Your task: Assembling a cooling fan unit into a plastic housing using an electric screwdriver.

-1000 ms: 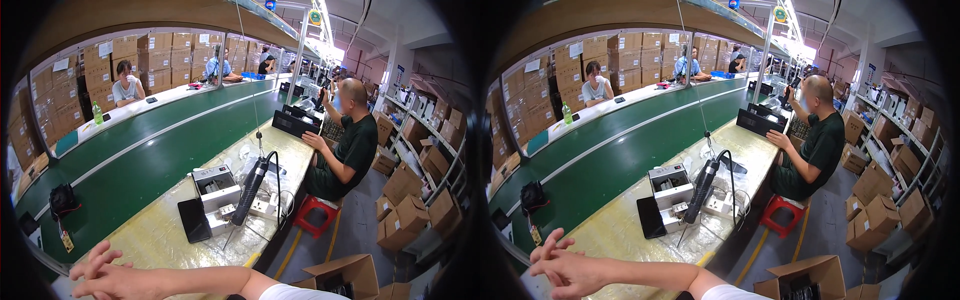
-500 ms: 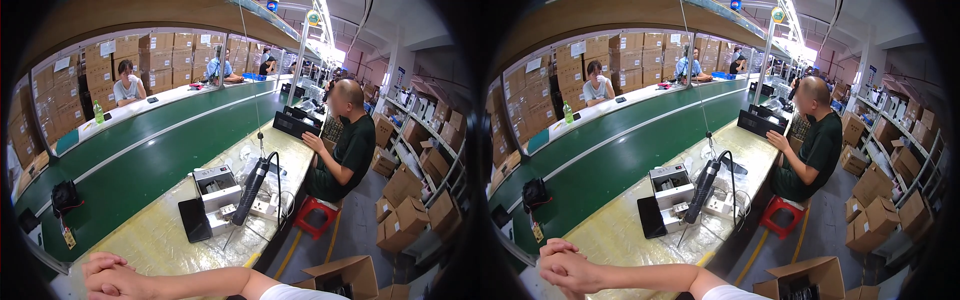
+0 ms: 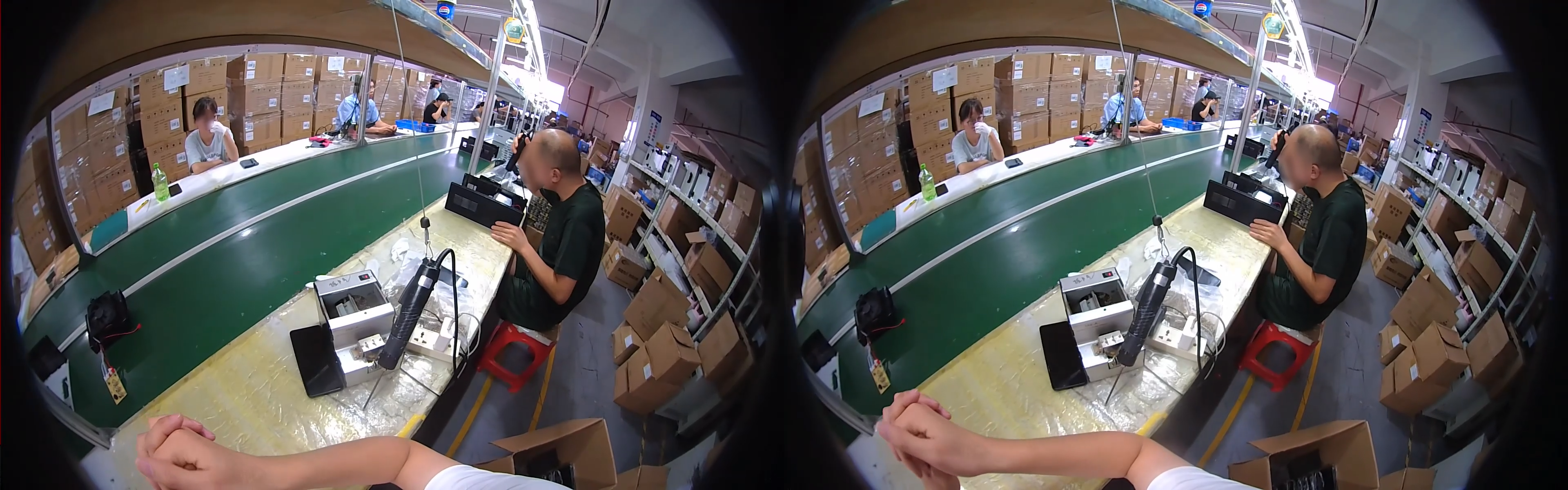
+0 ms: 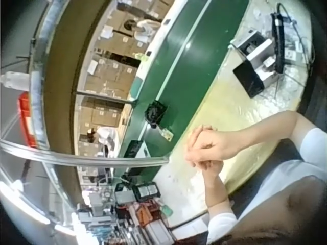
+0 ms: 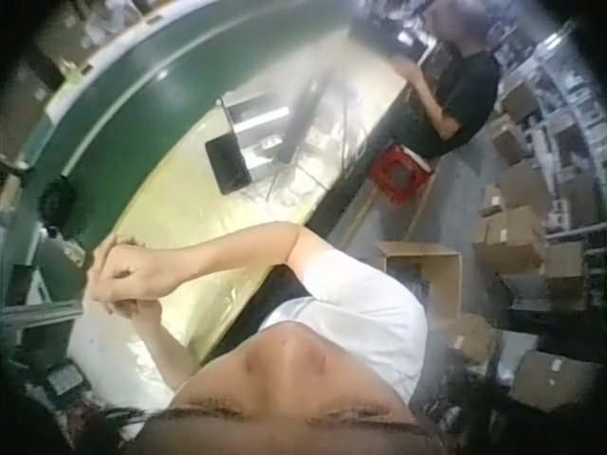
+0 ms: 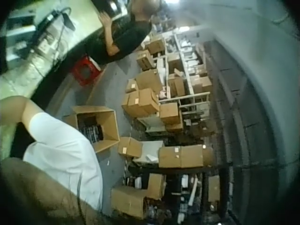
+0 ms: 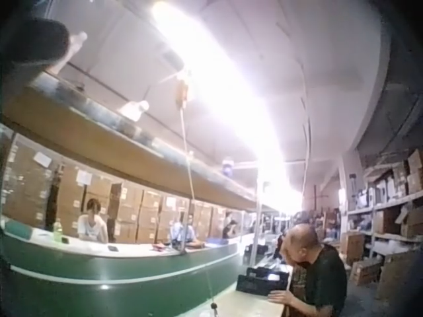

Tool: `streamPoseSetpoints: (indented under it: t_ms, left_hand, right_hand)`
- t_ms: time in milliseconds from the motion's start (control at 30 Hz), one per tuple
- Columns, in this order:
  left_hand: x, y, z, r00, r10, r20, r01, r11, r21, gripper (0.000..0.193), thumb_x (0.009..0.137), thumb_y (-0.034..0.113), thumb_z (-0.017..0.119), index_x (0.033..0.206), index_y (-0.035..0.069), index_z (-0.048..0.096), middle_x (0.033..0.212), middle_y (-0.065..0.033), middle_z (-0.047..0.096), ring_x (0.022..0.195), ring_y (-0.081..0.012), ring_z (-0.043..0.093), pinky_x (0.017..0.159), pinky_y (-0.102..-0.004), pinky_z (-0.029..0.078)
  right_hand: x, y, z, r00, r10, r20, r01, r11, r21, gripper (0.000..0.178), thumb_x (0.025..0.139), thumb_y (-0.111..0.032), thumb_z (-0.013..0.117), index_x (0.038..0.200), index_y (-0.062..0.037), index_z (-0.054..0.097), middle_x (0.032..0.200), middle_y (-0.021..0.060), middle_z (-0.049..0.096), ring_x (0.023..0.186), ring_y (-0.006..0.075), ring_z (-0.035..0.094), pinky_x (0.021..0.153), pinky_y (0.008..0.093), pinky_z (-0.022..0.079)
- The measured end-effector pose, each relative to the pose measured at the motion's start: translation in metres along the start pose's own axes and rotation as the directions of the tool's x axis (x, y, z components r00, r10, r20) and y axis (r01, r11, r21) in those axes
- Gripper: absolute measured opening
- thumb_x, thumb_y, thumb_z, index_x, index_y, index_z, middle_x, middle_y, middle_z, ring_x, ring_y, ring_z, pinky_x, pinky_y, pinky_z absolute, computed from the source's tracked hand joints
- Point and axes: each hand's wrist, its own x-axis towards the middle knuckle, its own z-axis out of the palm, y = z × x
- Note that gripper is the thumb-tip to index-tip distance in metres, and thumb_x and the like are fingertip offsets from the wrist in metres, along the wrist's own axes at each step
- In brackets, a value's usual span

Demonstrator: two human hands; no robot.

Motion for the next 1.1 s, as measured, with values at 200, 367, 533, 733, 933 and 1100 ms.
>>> streamPoseSetpoints:
  t_ms: [200, 367, 533, 733, 933, 1100]
  left_hand:
    - [-0.007, -0.019, -0.010, 1.000, 0.022, 0.018, -0.023, 0.998, 0.058, 0.054, 0.102, 0.043, 0.049, 0.118, -0.008, 0.058, 0.101, -0.0198, 0.065, 0.080, -0.0262, 0.065, 0.072, -0.0350, 0.055]
    - [-0.001, -0.050, 0.001, 0.911, 0.259, -0.322, -0.390, 0.795, -0.464, 0.062, 0.097, 0.052, 0.049, 0.098, -0.009, 0.062, 0.084, -0.0219, 0.066, 0.075, -0.0311, 0.065, 0.068, -0.0370, 0.054]
    - [0.005, -0.037, -0.030, 0.980, 0.196, 0.035, -0.171, 0.919, -0.354, 0.064, 0.090, 0.052, 0.045, 0.103, -0.008, 0.061, 0.083, -0.0241, 0.066, 0.072, -0.0343, 0.064, 0.068, -0.0383, 0.055]
    - [0.000, -0.022, -0.009, 0.994, -0.033, 0.101, 0.075, 0.890, -0.449, 0.042, 0.094, 0.033, 0.056, 0.113, -0.005, 0.053, 0.098, -0.0248, 0.066, 0.082, -0.0339, 0.066, 0.073, -0.0403, 0.057]
    - [-0.128, -0.103, -0.084, 0.991, -0.086, -0.107, 0.041, 0.931, -0.363, 0.065, 0.097, 0.058, 0.041, 0.115, -0.002, 0.057, 0.101, -0.0142, 0.061, 0.096, -0.0239, 0.064, 0.077, -0.0324, 0.052]
    - [0.007, -0.040, 0.050, 0.982, -0.188, 0.030, 0.190, 0.971, -0.147, 0.066, 0.099, 0.060, 0.038, 0.119, 0.000, 0.058, 0.103, -0.0133, 0.064, 0.095, -0.0209, 0.066, 0.073, -0.0308, 0.053]
  right_hand:
    - [0.016, 0.022, -0.002, 0.848, -0.529, -0.013, 0.502, 0.812, -0.298, 0.024, 0.095, -0.014, 0.061, 0.075, -0.0016, 0.066, 0.086, 0.0096, 0.066, 0.085, 0.0204, 0.060, 0.077, 0.0336, 0.047]
    - [0.025, 0.042, 0.002, 0.482, -0.848, 0.218, 0.722, 0.244, -0.647, 0.012, 0.088, -0.015, 0.068, 0.098, -0.0088, 0.068, 0.100, 0.0055, 0.065, 0.092, 0.0258, 0.060, 0.084, 0.0368, 0.045]
    - [-0.003, 0.008, 0.012, 0.962, -0.265, 0.061, 0.253, 0.789, -0.560, 0.042, 0.091, -0.032, 0.068, 0.127, -0.0130, 0.058, 0.119, 0.0091, 0.056, 0.108, 0.0280, 0.052, 0.089, 0.0372, 0.043]
    - [-0.005, -0.006, -0.004, 0.999, 0.038, 0.012, -0.025, 0.832, -0.554, 0.048, 0.085, -0.027, 0.068, 0.129, -0.0122, 0.053, 0.099, 0.0116, 0.064, 0.090, 0.0332, 0.066, 0.076, 0.0455, 0.052]
    - [-0.019, -0.012, -0.006, 0.986, 0.158, -0.046, -0.162, 0.884, -0.438, 0.061, 0.090, -0.029, 0.068, 0.134, 0.0061, 0.046, 0.095, 0.0164, 0.062, 0.089, 0.0342, 0.063, 0.084, 0.0387, 0.051]
    - [-0.032, -0.037, -0.039, 0.940, 0.335, -0.065, -0.297, 0.708, -0.640, 0.068, 0.092, -0.041, 0.064, 0.136, 0.0076, 0.044, 0.102, 0.0230, 0.069, 0.102, 0.0385, 0.064, 0.094, 0.0417, 0.051]
